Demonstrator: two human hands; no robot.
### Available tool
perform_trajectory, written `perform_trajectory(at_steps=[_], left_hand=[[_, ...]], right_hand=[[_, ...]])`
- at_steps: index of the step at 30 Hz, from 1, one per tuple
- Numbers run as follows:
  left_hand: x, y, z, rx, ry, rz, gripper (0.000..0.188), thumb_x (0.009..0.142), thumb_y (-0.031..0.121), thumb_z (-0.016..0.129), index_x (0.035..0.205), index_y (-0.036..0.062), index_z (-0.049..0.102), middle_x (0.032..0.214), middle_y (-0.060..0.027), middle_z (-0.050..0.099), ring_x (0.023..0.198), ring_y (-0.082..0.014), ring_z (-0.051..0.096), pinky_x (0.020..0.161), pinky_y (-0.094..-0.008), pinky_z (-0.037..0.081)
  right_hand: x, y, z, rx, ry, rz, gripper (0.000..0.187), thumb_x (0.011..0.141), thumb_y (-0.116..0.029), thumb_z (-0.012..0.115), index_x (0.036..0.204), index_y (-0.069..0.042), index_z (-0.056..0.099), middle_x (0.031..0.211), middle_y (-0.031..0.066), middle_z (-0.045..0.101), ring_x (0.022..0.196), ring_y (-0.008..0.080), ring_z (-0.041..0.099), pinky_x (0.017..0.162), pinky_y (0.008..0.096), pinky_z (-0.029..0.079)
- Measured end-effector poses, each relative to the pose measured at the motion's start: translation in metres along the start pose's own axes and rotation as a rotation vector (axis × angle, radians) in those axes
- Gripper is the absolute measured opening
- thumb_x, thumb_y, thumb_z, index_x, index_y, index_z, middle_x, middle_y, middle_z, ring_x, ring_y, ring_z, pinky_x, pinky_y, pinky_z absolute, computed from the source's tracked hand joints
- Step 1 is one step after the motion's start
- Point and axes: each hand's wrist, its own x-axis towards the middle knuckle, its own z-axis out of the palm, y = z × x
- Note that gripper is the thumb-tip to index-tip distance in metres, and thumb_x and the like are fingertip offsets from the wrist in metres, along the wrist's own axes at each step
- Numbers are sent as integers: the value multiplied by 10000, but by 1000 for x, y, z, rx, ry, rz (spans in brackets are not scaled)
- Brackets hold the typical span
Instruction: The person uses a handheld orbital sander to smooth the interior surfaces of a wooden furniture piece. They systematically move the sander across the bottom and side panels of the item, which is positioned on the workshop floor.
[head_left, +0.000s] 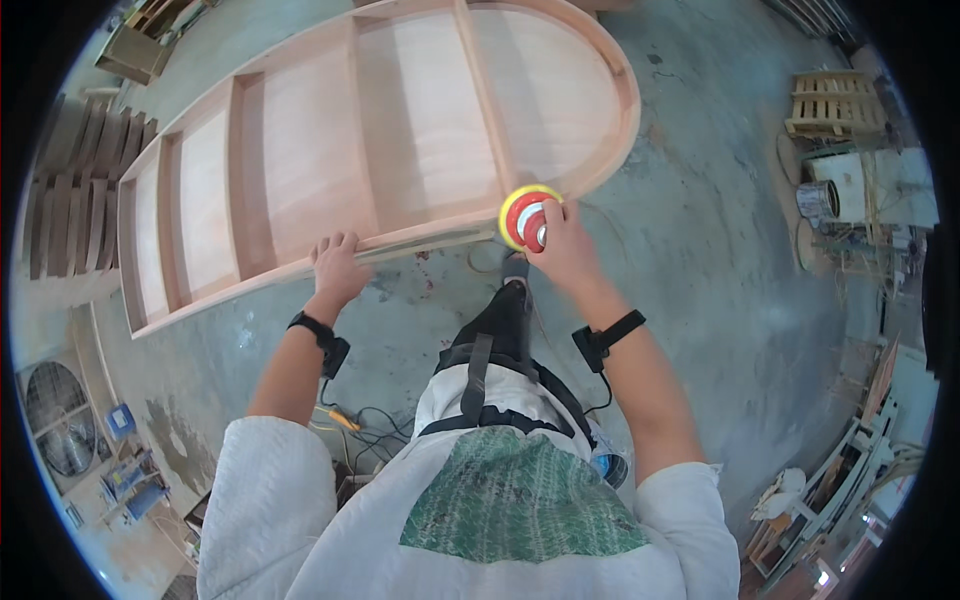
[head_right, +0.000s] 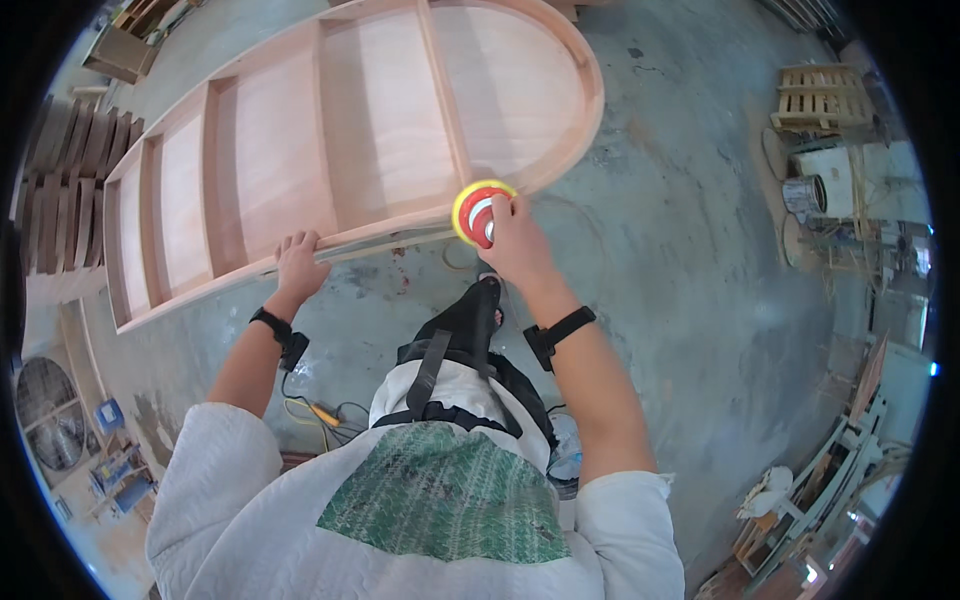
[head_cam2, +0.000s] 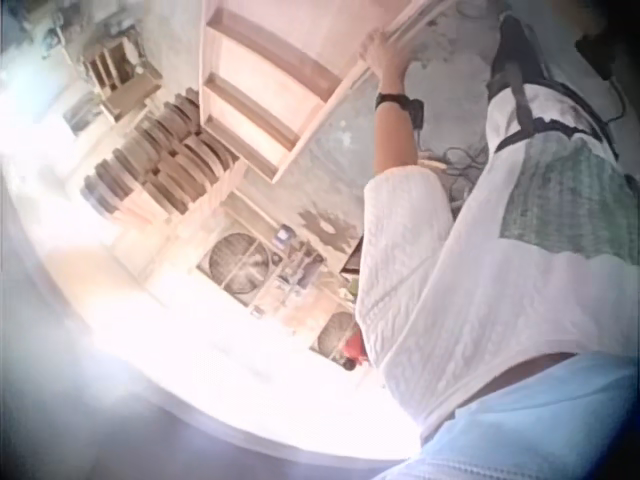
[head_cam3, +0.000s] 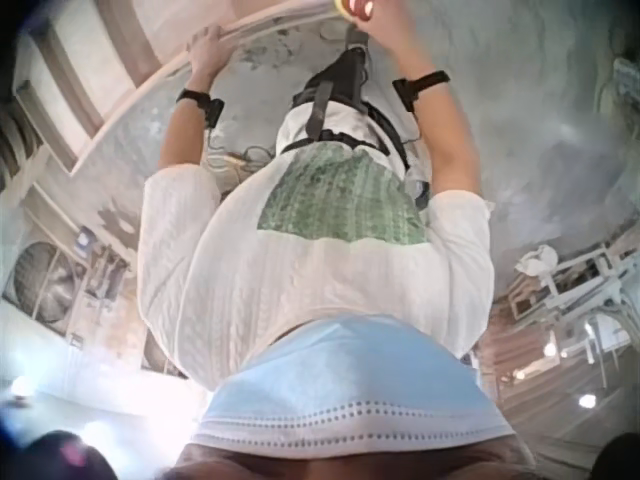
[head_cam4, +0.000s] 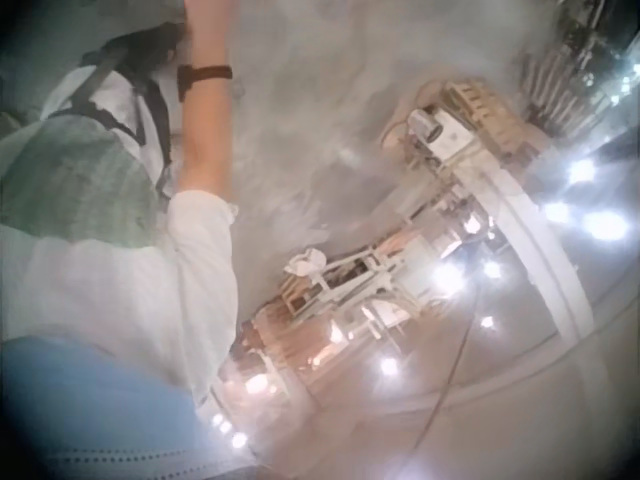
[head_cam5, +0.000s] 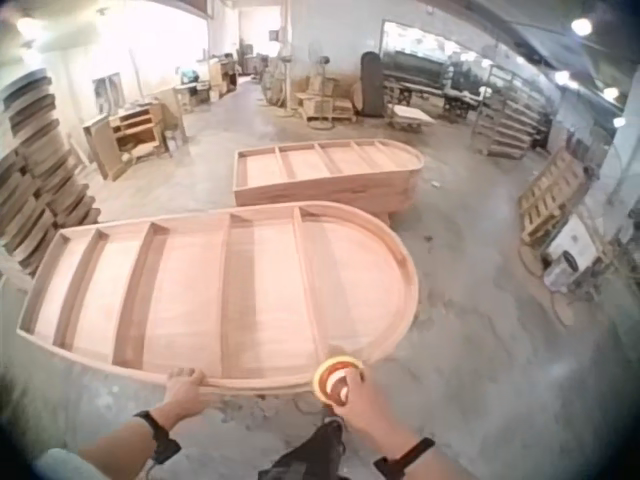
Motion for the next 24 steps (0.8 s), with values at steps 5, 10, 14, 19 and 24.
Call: perform_trajectory(at_steps=[5, 10, 14, 19, 24], left_hand=[[4, 8, -7, 25, -86, -23, 444, 810, 244, 775, 1218, 93, 687, 1263, -140, 665, 1287, -394, 573, 1192, -563, 375], [14, 4, -9, 36, -58, 7, 505, 761, 220, 787, 1241, 120, 663, 1270, -127, 626, 1289, -406, 555, 1162, -589, 386], [13, -2, -12, 1, -105, -23, 517, 765, 233, 796, 1248, 103, 662, 1290, -139, 628, 1309, -412, 545, 1174, -586, 383], [23, 7, -28, 7, -201, -60, 557, 771, 246, 805, 1286, 86, 668, 1348, -160, 628, 1329, -413, 544, 1207, -585, 370], [34, 11, -40, 7, -248, -48, 583, 789, 299, 812, 1315, 86, 679, 1371, -161, 628, 1350, -413, 530, 1219, -587, 361]], right_hand=[[-10, 33, -4, -82, -9, -36, 715, 804, -209, 937, 1367, -49, 525, 1358, 241, 586, 1150, 468, 689, 918, 547, 614], [-12, 67, 36, 215, 455, 67, 747, 795, -205, 946, 1383, -53, 512, 1330, 225, 586, 1207, 473, 637, 976, 546, 578], [7, 79, -6, 123, 219, 28, 742, 794, -202, 948, 1382, -61, 518, 1332, 235, 581, 1206, 500, 615, 966, 546, 569], [14, 141, 4, 404, 377, 216, 702, 822, -162, 926, 1381, -16, 526, 1292, 181, 641, 1205, 377, 646, 960, 524, 566], [56, 201, -33, 1145, 265, 637, 686, 885, -204, 906, 1418, 8, 530, 1334, 136, 662, 1056, 257, 712, 856, 430, 598]])
